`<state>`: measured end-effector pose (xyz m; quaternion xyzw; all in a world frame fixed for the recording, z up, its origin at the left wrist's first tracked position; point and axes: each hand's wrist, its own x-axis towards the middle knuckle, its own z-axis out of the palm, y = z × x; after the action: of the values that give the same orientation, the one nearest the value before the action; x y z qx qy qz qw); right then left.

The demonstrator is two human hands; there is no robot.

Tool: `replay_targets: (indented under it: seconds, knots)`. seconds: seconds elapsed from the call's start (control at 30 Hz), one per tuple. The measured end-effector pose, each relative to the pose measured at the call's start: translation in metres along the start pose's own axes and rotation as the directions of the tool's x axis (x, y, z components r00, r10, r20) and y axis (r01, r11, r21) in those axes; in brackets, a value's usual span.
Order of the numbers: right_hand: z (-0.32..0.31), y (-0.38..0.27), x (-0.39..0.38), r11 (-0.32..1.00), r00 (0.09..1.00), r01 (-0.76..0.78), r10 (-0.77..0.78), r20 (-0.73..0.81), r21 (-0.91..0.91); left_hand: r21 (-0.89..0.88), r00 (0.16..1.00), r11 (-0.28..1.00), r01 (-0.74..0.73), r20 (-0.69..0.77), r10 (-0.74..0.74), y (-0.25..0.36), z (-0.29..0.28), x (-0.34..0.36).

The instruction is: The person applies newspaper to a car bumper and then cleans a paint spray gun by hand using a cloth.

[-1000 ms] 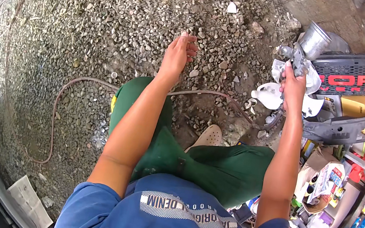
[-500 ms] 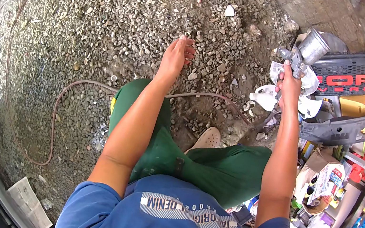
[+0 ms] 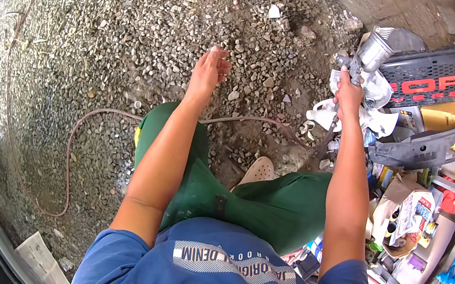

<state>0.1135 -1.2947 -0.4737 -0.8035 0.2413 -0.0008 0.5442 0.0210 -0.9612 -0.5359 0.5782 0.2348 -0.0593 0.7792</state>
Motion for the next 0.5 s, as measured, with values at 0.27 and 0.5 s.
replay_targets:
  seconds: [0.27, 0.5]
  knots:
    - [0.006, 0.01, 0.01, 1.0, 1.0, 0.026, -0.026, 0.002, -0.005, 0.009, 1.0, 1.0, 0.001, -0.028, -0.001, 0.003, -0.003, 0.0]
    - [0.012, 0.009, 0.009, 0.998, 1.0, 0.011, -0.011, -0.004, -0.066, 0.011, 1.0, 1.0, -0.021, -0.022, 0.021, 0.003, -0.009, -0.001]
